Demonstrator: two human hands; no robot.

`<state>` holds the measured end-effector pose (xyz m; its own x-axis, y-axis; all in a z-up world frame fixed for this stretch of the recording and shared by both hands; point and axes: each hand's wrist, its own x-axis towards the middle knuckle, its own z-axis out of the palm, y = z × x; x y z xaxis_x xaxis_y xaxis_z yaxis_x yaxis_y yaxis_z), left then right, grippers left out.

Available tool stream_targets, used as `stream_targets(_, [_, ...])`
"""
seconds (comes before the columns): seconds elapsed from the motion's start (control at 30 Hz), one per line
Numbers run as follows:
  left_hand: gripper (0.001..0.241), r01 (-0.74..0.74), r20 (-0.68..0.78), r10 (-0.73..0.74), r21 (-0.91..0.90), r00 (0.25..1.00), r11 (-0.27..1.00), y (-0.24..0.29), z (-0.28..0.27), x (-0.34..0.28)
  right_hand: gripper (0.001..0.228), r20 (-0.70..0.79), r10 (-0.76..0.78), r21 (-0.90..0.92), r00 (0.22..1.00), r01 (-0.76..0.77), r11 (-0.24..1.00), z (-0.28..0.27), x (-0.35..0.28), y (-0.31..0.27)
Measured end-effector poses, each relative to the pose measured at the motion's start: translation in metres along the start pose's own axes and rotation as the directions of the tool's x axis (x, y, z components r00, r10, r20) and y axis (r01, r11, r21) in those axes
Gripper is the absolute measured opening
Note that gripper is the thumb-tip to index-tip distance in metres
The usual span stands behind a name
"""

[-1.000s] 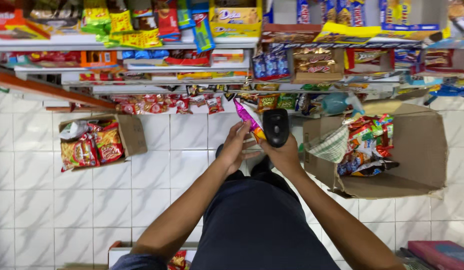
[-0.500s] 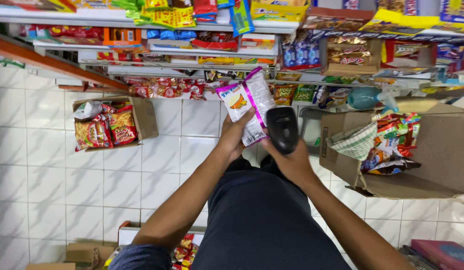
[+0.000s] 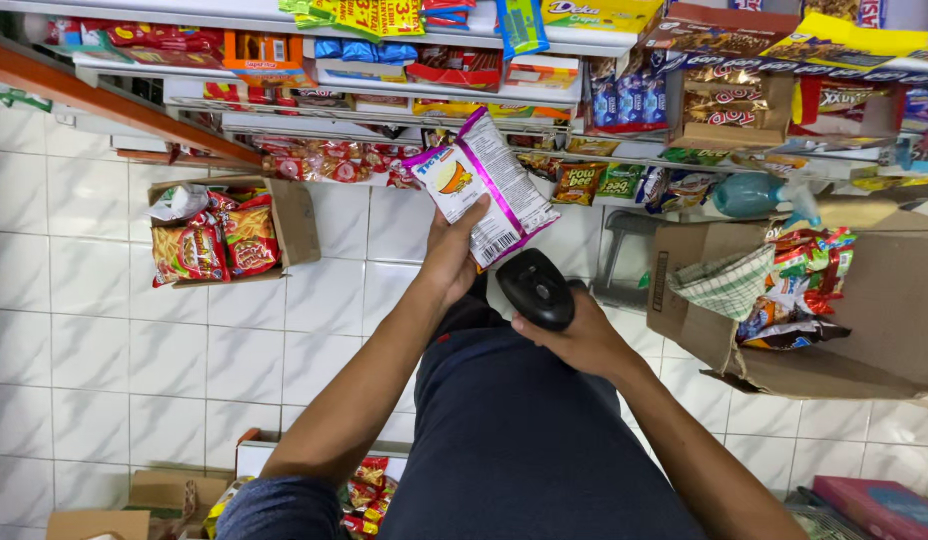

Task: The person uses a handheld barcode scanner to scan various snack bags pulled from a store shelf, then places them into a cardboard box on the floor.

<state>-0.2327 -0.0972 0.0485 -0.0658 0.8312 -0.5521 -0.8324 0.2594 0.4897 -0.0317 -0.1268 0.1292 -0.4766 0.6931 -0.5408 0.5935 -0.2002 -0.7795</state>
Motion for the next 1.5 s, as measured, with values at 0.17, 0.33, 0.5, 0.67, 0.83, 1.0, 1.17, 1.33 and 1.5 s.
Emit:
stream_targets(0.17, [0.052,-0.014,0.028,0.014,-0.001,1.000,1.000,0.001,-0.003,0.001,0.029,-0.022,0.005,0.078,1.000,-0.003,0.997,-0.001,0.004,0.011])
stream_targets(0.33, [0.060,-0.127,0.125,0.120,0.048,0.985,0.991,-0.012,-0.006,0.006,0.027,-0.302,-0.301,-0.019,0.904,0.310,0.951,-0.011,0.010,0.022])
stream_targets(0.5, [0.054,-0.168,0.138,0.128,0.328,0.982,0.930,-0.033,-0.006,0.012,0.029,-0.501,-0.391,-0.132,0.772,0.379,0.916,-0.011,0.024,0.026])
stream_targets(0.67, [0.051,-0.263,0.300,0.180,0.266,0.937,0.927,-0.041,0.002,0.010,0.034,-0.590,-0.430,-0.166,0.684,0.418,0.893,-0.001,0.039,0.022])
stream_targets(0.83, [0.057,-0.119,0.256,0.021,0.375,0.967,0.919,-0.033,0.013,0.013,0.033,-0.552,-0.395,-0.139,0.734,0.387,0.912,-0.014,0.044,0.020])
stream_targets(1.0, [0.046,-0.492,0.522,0.218,0.470,0.824,0.732,-0.011,0.030,-0.002,0.040,-0.615,-0.241,0.064,0.751,0.352,0.934,-0.026,0.053,0.037])
stream_targets(1.17, [0.041,-0.724,0.674,0.304,0.515,0.673,0.460,0.032,0.056,-0.014,0.062,-0.600,-0.138,0.594,0.788,0.555,0.582,-0.058,0.051,0.050])
stream_targets(1.33, [0.041,-0.674,0.801,0.066,0.452,0.595,0.584,0.084,0.100,-0.034,0.062,-0.469,-0.338,0.796,0.816,0.556,0.239,-0.101,0.033,0.016])
stream_targets(1.5, [0.018,-0.920,0.915,0.224,0.268,0.335,0.285,0.149,0.165,-0.072,0.060,-0.628,-0.452,0.574,0.634,0.769,0.281,-0.148,0.006,-0.066])
